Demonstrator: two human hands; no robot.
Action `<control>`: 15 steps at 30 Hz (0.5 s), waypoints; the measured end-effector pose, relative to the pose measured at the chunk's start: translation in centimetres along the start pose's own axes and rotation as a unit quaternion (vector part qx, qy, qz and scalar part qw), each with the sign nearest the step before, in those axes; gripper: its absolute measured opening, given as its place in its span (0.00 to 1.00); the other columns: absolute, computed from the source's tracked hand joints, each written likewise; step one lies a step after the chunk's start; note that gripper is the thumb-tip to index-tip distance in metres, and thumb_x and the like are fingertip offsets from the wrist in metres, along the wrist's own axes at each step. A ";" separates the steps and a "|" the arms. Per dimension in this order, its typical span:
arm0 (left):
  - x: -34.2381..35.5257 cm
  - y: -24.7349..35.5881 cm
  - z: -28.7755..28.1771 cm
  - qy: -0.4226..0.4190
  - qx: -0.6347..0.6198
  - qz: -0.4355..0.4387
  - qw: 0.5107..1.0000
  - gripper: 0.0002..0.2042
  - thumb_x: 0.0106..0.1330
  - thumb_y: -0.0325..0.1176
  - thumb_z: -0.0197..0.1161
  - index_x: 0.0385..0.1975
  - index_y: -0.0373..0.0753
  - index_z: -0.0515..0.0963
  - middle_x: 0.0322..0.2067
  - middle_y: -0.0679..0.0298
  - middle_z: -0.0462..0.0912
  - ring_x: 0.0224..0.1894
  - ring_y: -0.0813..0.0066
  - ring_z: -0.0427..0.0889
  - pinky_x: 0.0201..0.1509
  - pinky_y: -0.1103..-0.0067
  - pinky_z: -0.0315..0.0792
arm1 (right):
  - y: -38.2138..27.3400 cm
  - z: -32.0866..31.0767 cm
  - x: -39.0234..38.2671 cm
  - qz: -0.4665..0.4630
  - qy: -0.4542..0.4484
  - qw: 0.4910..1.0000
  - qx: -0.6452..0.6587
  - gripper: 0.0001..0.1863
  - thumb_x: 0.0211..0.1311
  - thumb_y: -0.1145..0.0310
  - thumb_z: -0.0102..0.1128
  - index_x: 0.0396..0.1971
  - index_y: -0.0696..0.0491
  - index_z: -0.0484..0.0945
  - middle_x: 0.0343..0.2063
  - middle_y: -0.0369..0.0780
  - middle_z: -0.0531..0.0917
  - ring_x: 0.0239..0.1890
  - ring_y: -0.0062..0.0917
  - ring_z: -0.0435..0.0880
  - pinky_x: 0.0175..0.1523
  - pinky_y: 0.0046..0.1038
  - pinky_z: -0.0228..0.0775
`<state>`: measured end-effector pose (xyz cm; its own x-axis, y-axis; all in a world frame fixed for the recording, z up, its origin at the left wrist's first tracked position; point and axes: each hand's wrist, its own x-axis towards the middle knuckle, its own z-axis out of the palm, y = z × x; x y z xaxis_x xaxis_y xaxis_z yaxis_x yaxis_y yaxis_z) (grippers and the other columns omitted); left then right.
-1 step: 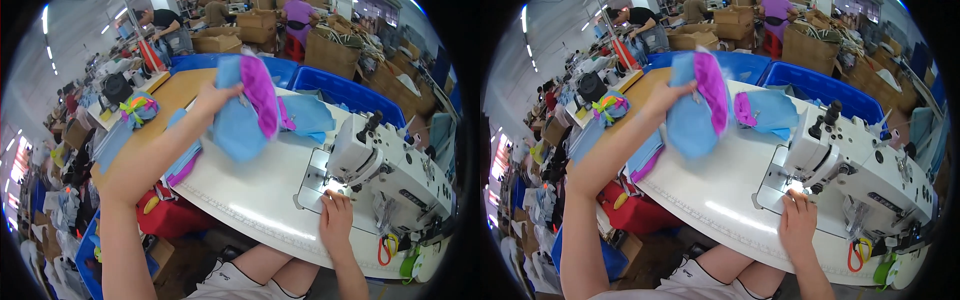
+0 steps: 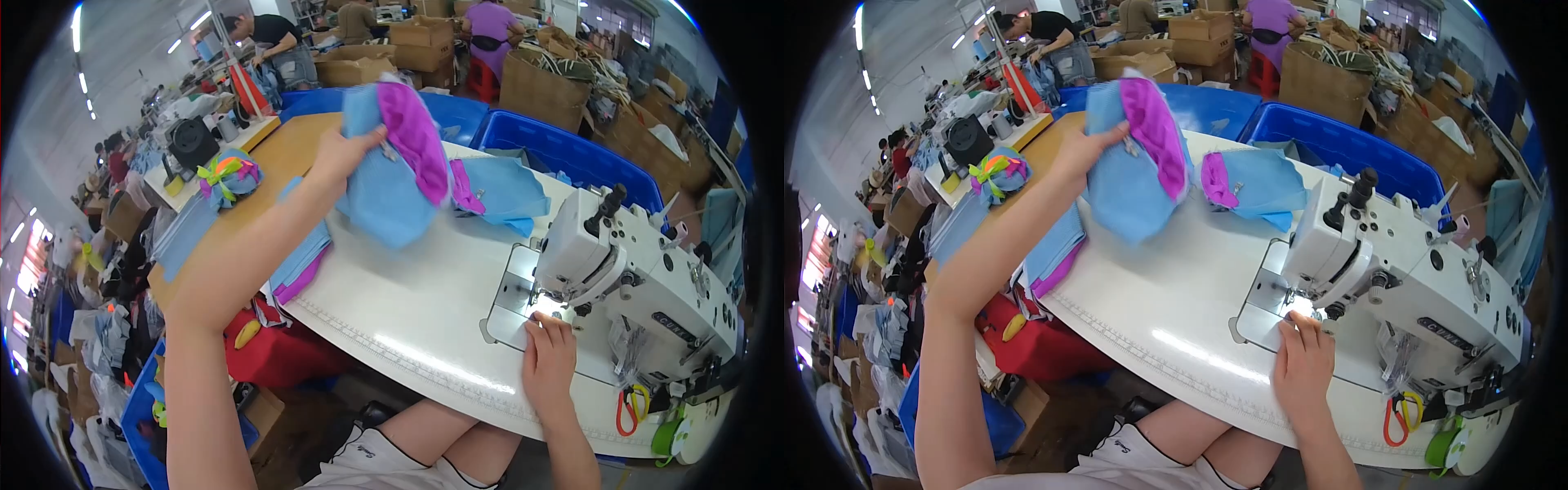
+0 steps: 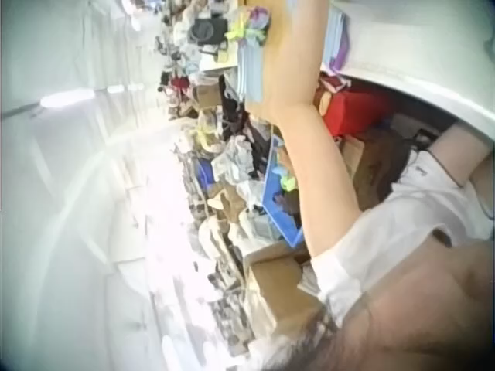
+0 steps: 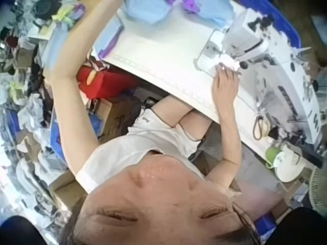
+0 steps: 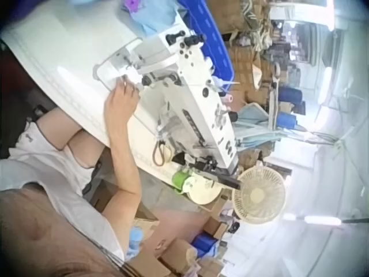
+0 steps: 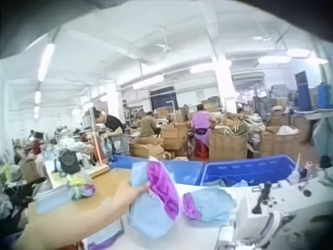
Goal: Sewing fabric components together using an industrial sewing machine and then bundling the finished products with colorful ribbons.
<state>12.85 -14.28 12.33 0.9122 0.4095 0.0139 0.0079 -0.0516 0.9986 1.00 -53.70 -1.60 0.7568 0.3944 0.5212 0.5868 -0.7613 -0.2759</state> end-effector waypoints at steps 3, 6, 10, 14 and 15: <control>3.0 -1.3 -2.8 0.131 0.016 0.040 0.990 0.29 0.57 0.42 0.77 0.52 0.30 0.75 0.47 0.51 0.83 0.46 0.63 0.85 0.48 0.70 0.79 | -0.5 0.0 0.2 -0.003 -0.002 1.000 0.012 0.10 0.60 0.79 0.58 0.41 0.56 0.80 0.48 0.42 0.82 0.52 0.40 0.77 0.57 0.40 0.69; 4.9 -3.9 -6.4 0.190 0.115 0.051 0.974 0.42 0.53 0.51 0.78 0.60 0.29 0.67 0.56 0.48 0.76 0.56 0.56 0.79 0.56 0.65 0.76 | -0.5 -0.1 0.2 -0.001 0.005 1.000 0.008 0.10 0.60 0.79 0.57 0.41 0.57 0.80 0.48 0.42 0.82 0.52 0.40 0.77 0.57 0.40 0.69; 4.5 -7.0 -9.9 0.257 0.144 0.083 0.952 0.48 0.51 0.59 0.76 0.64 0.30 0.64 0.64 0.41 0.67 0.66 0.50 0.67 0.68 0.62 0.64 | 0.1 0.1 -0.1 0.002 -0.014 1.000 -0.004 0.10 0.60 0.79 0.56 0.42 0.57 0.79 0.51 0.43 0.80 0.54 0.40 0.76 0.58 0.41 0.67; -0.7 -8.9 -13.7 0.228 0.357 0.149 0.894 0.57 0.45 0.60 0.79 0.70 0.32 0.57 0.69 0.40 0.57 0.73 0.45 0.53 0.73 0.58 0.55 | 0.0 0.5 0.1 -0.002 -0.006 1.000 -0.002 0.10 0.62 0.79 0.56 0.42 0.58 0.79 0.50 0.43 0.81 0.53 0.40 0.76 0.59 0.40 0.67; -2.0 -10.0 -14.5 0.192 0.480 0.131 0.846 0.55 0.44 0.58 0.80 0.68 0.32 0.60 0.68 0.41 0.60 0.71 0.47 0.58 0.71 0.58 0.58 | -0.1 0.5 0.1 -0.006 -0.013 1.000 0.001 0.10 0.62 0.79 0.56 0.42 0.58 0.79 0.50 0.43 0.81 0.53 0.40 0.76 0.59 0.40 0.67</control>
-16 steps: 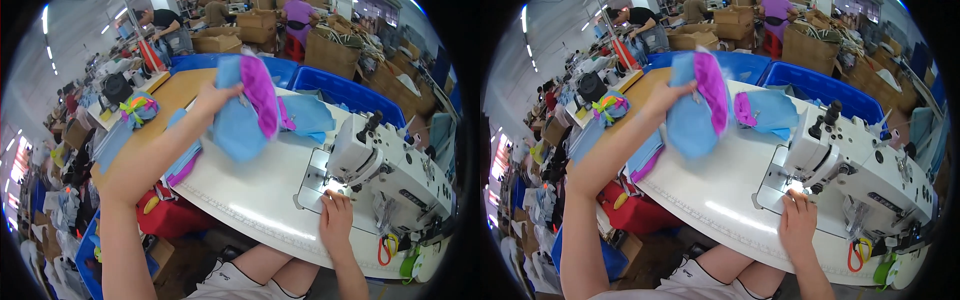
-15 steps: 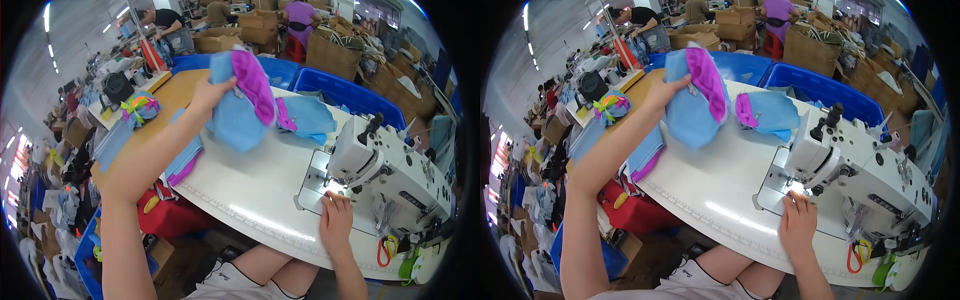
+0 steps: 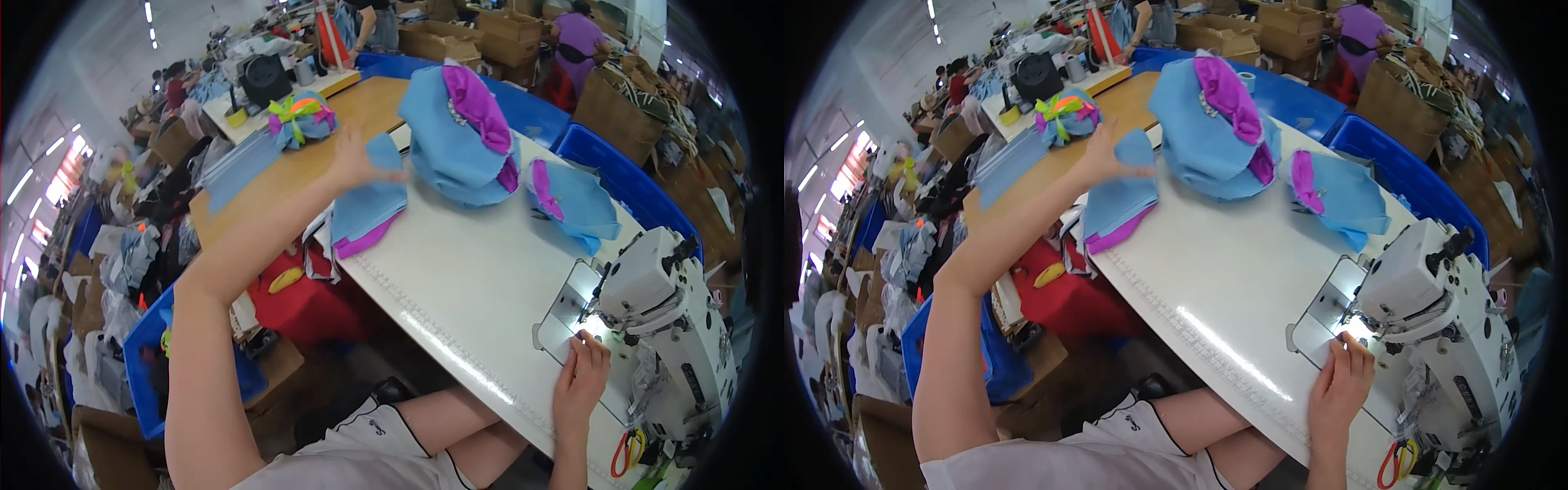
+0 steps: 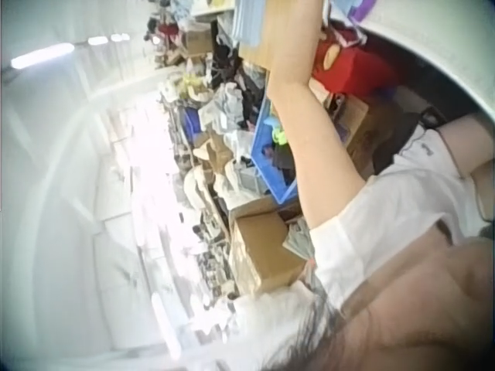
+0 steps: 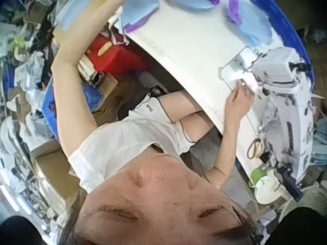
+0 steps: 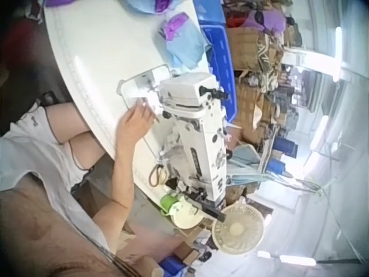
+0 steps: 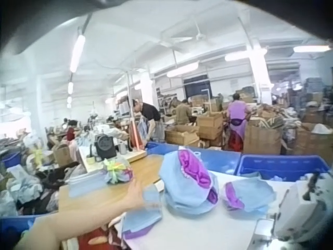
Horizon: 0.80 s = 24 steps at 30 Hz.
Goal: Sewing fabric components together using an industrial sewing machine and then bundling the finished products with colorful ribbons.
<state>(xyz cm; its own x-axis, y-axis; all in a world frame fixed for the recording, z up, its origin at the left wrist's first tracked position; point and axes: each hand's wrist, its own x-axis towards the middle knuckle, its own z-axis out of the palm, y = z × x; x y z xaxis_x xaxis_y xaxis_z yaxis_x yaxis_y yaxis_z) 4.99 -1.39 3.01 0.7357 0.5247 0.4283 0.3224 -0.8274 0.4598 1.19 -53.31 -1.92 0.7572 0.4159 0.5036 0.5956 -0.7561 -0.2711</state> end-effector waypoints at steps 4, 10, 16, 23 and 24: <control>-0.4 -4.8 -1.8 -0.142 -0.035 -0.146 0.978 0.48 0.44 0.54 0.81 0.63 0.31 0.68 0.60 0.44 0.73 0.63 0.55 0.73 0.64 0.62 0.68 | -0.6 -0.2 0.3 -0.006 0.007 1.000 -0.005 0.10 0.64 0.79 0.55 0.43 0.59 0.79 0.49 0.44 0.81 0.53 0.41 0.77 0.59 0.40 0.68; -3.0 -1.5 -6.1 -0.102 -0.304 -0.171 0.932 0.30 0.60 0.38 0.74 0.61 0.34 0.72 0.53 0.54 0.81 0.57 0.68 0.79 0.58 0.72 0.73 | -0.6 -0.4 -0.1 -0.013 0.011 1.000 -0.004 0.10 0.64 0.80 0.55 0.43 0.59 0.79 0.49 0.45 0.82 0.53 0.41 0.78 0.58 0.39 0.70; -8.7 3.4 -10.2 -0.178 -0.612 -0.147 0.757 0.27 0.66 0.32 0.69 0.63 0.35 0.67 0.55 0.58 0.79 0.57 0.67 0.79 0.65 0.67 0.72 | -3.6 -2.2 -0.1 -0.043 -0.026 0.982 0.182 0.14 0.58 0.81 0.59 0.45 0.58 0.80 0.47 0.47 0.82 0.49 0.41 0.81 0.55 0.38 0.72; -15.5 9.0 -7.4 -0.464 -0.665 -0.067 0.582 0.32 0.62 0.27 0.71 0.66 0.36 0.64 0.57 0.60 0.78 0.59 0.69 0.77 0.64 0.69 0.71 | -10.8 0.5 0.4 0.199 -0.321 0.504 0.777 0.51 0.66 0.25 0.30 0.72 0.55 0.57 0.67 0.42 0.70 0.67 0.31 0.71 0.68 0.40 0.64; -15.6 8.6 -6.5 -0.487 -0.620 -0.035 0.614 0.34 0.61 0.26 0.72 0.67 0.36 0.64 0.57 0.61 0.78 0.59 0.70 0.77 0.63 0.71 0.71 | -11.3 0.0 0.9 0.200 -0.310 0.496 0.786 0.51 0.66 0.25 0.29 0.71 0.55 0.57 0.67 0.41 0.69 0.67 0.30 0.70 0.68 0.40 0.64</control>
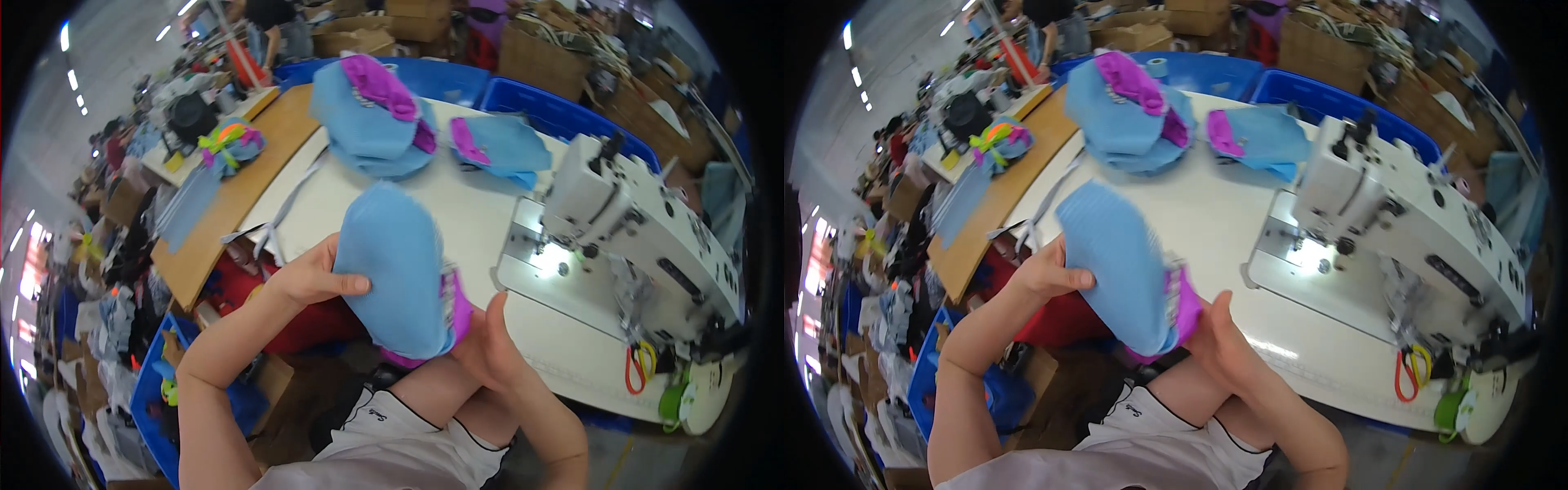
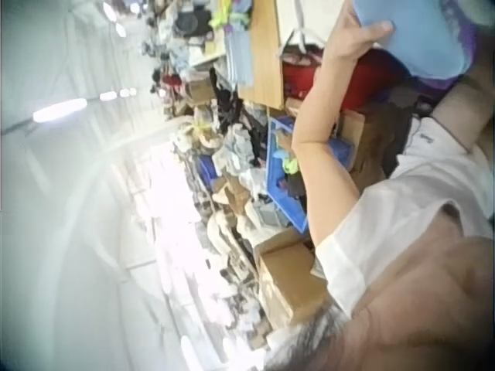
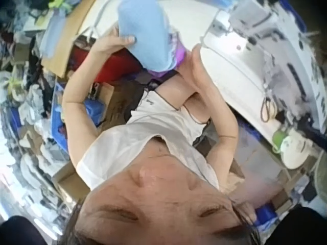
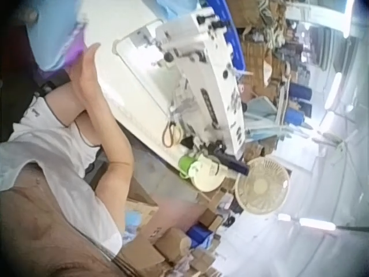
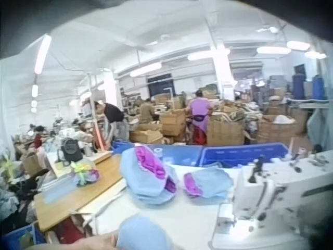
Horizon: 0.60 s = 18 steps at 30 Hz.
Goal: Sewing fabric components together using an industrial sewing machine and then bundling the finished products with colorful ribbons.
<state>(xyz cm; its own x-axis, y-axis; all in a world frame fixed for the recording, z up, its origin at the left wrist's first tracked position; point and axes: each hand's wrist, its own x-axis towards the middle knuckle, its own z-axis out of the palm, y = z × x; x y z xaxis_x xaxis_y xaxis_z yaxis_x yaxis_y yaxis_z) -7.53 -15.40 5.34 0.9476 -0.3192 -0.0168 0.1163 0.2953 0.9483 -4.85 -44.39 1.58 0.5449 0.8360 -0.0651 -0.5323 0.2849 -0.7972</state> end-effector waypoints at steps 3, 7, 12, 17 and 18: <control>0.5 -0.8 0.3 -0.027 -0.021 -0.053 0.998 0.34 0.58 0.24 0.73 0.66 0.37 0.66 0.57 0.63 0.79 0.56 0.73 0.78 0.61 0.74 0.71 | -0.4 -0.7 -1.1 -0.065 0.016 0.995 0.069 0.40 0.74 0.37 0.42 0.70 0.56 0.61 0.63 0.41 0.70 0.65 0.25 0.69 0.70 0.35 0.58; 2.1 -2.0 0.7 -0.024 0.006 -0.031 0.999 0.28 0.59 0.22 0.72 0.60 0.35 0.72 0.52 0.63 0.82 0.54 0.75 0.80 0.61 0.75 0.71 | -0.2 -1.9 -2.7 -0.139 -0.064 0.988 0.027 0.35 0.69 0.61 0.63 0.70 0.57 0.59 0.60 0.40 0.73 0.64 0.25 0.71 0.68 0.31 0.61; 3.0 -0.4 1.3 -0.016 0.032 -0.034 0.999 0.25 0.57 0.30 0.73 0.55 0.35 0.75 0.50 0.63 0.83 0.53 0.74 0.81 0.63 0.75 0.70 | -2.2 -0.5 -3.9 -0.064 0.070 0.995 -0.043 0.36 0.59 0.78 0.70 0.67 0.59 0.63 0.58 0.40 0.75 0.61 0.24 0.75 0.67 0.29 0.66; 4.7 1.7 2.1 -0.049 0.175 -0.057 0.982 0.19 0.54 0.34 0.77 0.42 0.36 0.78 0.32 0.73 0.76 0.38 0.84 0.73 0.46 0.81 0.67 | -2.9 -0.9 -4.0 -0.068 0.211 0.947 -0.234 0.33 0.56 0.77 0.73 0.62 0.59 0.70 0.50 0.38 0.80 0.54 0.21 0.79 0.62 0.28 0.73; 5.5 1.6 2.7 -0.057 0.173 -0.060 0.981 0.19 0.54 0.34 0.77 0.42 0.36 0.78 0.32 0.73 0.76 0.38 0.84 0.73 0.46 0.81 0.67 | -2.6 -1.1 -3.9 -0.094 0.221 0.941 -0.238 0.28 0.59 0.73 0.73 0.58 0.61 0.73 0.46 0.38 0.83 0.48 0.18 0.81 0.55 0.23 0.74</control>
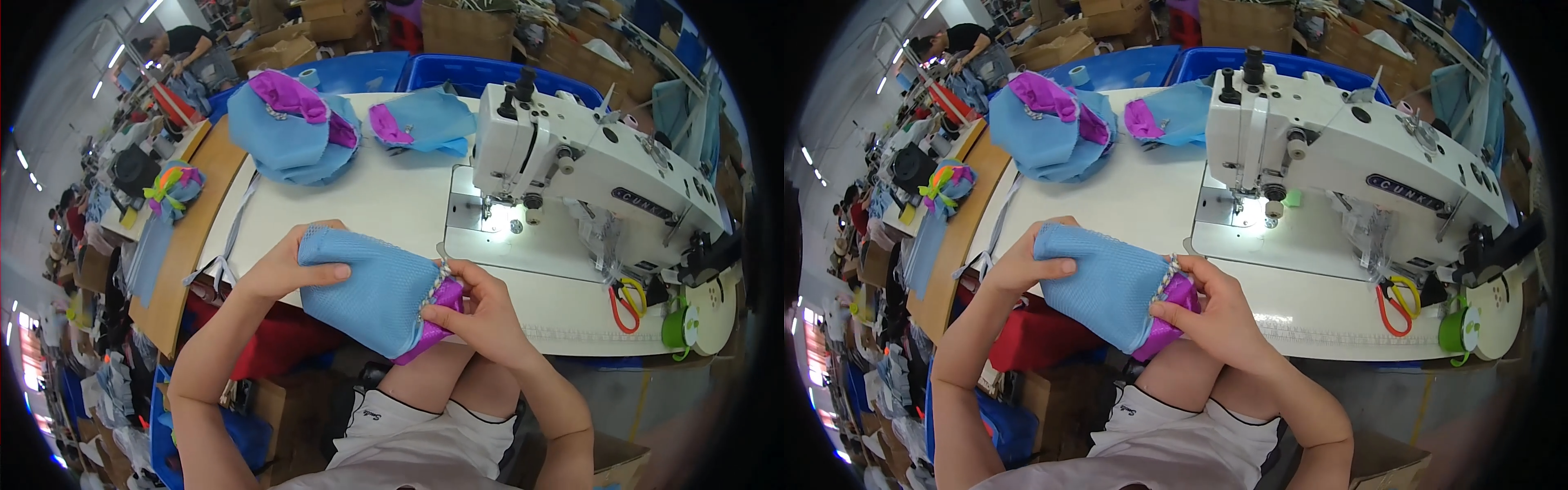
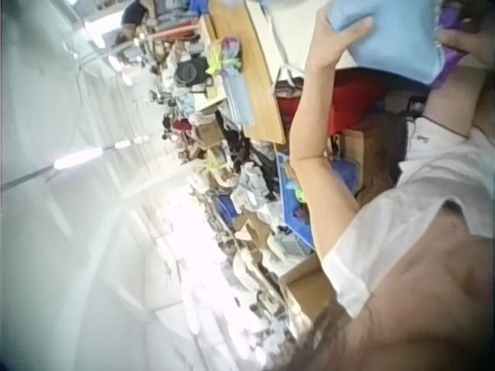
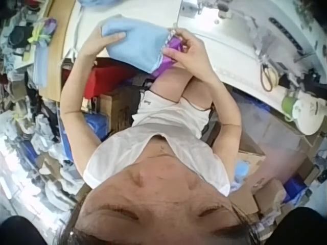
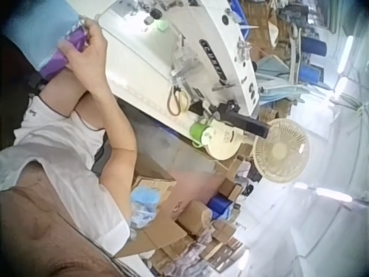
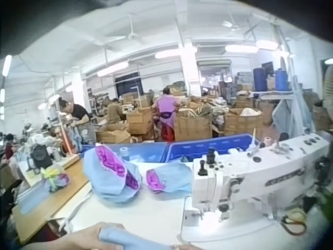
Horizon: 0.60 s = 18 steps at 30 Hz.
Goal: Sewing fabric components together using an industrial sewing machine and then bundling the finished products with colorful ribbons.
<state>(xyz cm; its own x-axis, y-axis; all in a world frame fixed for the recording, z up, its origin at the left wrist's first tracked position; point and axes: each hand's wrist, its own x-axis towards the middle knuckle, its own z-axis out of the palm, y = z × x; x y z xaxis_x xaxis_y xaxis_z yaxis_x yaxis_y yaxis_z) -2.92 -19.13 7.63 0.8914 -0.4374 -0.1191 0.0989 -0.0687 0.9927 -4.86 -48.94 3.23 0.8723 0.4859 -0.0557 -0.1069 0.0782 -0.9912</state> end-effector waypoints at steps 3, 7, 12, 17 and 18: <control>1.9 0.5 -0.3 0.009 0.091 0.009 0.996 0.13 0.54 0.30 0.76 0.34 0.37 0.78 0.30 0.73 0.74 0.37 0.84 0.72 0.45 0.82 0.66 | 1.2 -0.9 0.5 0.014 -0.024 1.000 0.007 0.25 0.60 0.70 0.73 0.55 0.61 0.75 0.46 0.37 0.83 0.47 0.17 0.81 0.55 0.23 0.74; 4.5 0.2 -1.3 -0.063 0.077 0.045 0.994 0.10 0.53 0.26 0.74 0.31 0.37 0.79 0.29 0.72 0.76 0.36 0.84 0.73 0.44 0.81 0.66 | 1.4 -2.9 -0.1 0.088 -0.169 0.967 0.169 0.24 0.63 0.69 0.71 0.56 0.60 0.75 0.49 0.36 0.82 0.51 0.19 0.79 0.61 0.26 0.71; 7.4 0.2 -2.3 -0.095 0.072 0.075 0.990 0.12 0.50 0.27 0.74 0.27 0.40 0.75 0.28 0.72 0.74 0.35 0.83 0.72 0.43 0.81 0.64 | 1.4 -3.1 -0.2 0.007 -0.125 0.978 0.166 0.26 0.64 0.69 0.70 0.59 0.61 0.73 0.53 0.37 0.81 0.55 0.20 0.78 0.64 0.28 0.69; 8.6 0.1 -2.6 -0.099 -0.002 -0.041 0.994 0.14 0.48 0.31 0.73 0.32 0.41 0.75 0.33 0.72 0.78 0.41 0.83 0.75 0.50 0.83 0.66 | 2.0 -4.3 0.0 -0.040 -0.170 0.961 0.214 0.31 0.64 0.67 0.69 0.64 0.60 0.68 0.59 0.40 0.77 0.61 0.24 0.74 0.69 0.33 0.62; 8.7 0.3 -2.1 -0.099 -0.002 -0.040 0.994 0.14 0.48 0.31 0.73 0.32 0.41 0.75 0.33 0.72 0.78 0.41 0.83 0.75 0.50 0.83 0.66 | 2.2 -4.5 0.2 -0.046 -0.192 0.940 0.277 0.32 0.64 0.66 0.68 0.64 0.60 0.68 0.60 0.41 0.76 0.62 0.26 0.74 0.71 0.34 0.60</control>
<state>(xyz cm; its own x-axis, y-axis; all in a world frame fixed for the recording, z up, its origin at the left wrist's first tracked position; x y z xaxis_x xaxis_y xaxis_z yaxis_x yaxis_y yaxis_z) 5.85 -21.07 6.93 0.7760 -0.5984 -0.1994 0.1690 -0.1073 0.9798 -2.76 -52.58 0.50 0.6649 0.7251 0.1793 -0.3646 0.5245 -0.7694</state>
